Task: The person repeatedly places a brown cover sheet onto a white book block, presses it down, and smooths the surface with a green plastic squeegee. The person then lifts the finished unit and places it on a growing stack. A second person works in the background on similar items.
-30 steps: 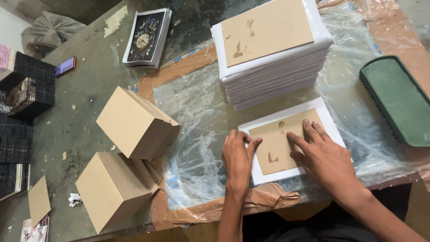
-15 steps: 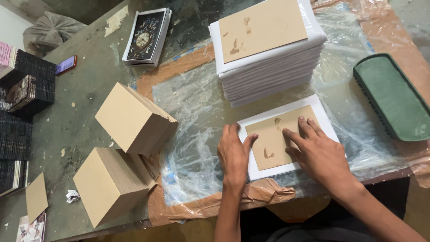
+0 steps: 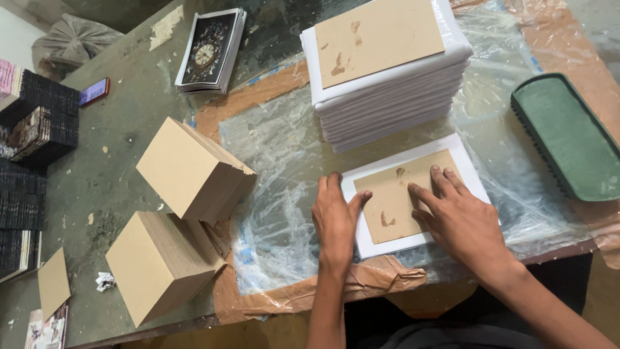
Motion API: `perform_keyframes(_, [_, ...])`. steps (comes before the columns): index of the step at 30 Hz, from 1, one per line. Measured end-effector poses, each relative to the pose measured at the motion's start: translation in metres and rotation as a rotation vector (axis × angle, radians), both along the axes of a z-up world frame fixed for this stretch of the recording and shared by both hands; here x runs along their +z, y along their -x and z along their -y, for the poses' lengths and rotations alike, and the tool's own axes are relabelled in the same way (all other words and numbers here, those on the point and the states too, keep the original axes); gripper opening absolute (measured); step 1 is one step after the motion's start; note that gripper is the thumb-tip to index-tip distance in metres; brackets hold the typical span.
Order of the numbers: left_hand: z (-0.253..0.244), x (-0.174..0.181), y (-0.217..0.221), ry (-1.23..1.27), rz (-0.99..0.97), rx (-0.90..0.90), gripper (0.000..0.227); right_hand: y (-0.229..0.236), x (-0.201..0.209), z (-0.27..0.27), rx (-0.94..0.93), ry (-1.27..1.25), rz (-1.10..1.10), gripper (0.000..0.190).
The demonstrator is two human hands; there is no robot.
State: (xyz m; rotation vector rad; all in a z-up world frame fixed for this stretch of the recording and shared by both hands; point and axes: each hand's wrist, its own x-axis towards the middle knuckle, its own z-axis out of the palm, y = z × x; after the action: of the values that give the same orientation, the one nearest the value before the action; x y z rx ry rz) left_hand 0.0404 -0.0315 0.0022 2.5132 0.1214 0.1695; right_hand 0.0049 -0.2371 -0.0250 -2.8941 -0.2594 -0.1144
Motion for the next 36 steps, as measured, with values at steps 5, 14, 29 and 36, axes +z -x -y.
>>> perform_keyframes(5, [-0.001, -0.003, -0.004, -0.017, -0.018, 0.017, 0.063, -0.001, -0.002, -0.001, -0.017, 0.023, -0.021, 0.044])
perform_keyframes(14, [0.000, -0.019, 0.007, -0.023, -0.024, 0.023, 0.051, -0.001, -0.003, -0.001, -0.032, 0.013, -0.025, 0.043])
perform_keyframes(29, [0.029, -0.015, 0.099, 0.078, -0.076, 0.075, 0.061, 0.003, 0.007, -0.003, -0.022, -0.024, 0.030, 0.045])
perform_keyframes(36, [0.038, -0.024, 0.111, 0.073, -0.016, 0.060, 0.069, 0.004, 0.010, -0.004, 0.003, 0.048, 0.056, 0.042])
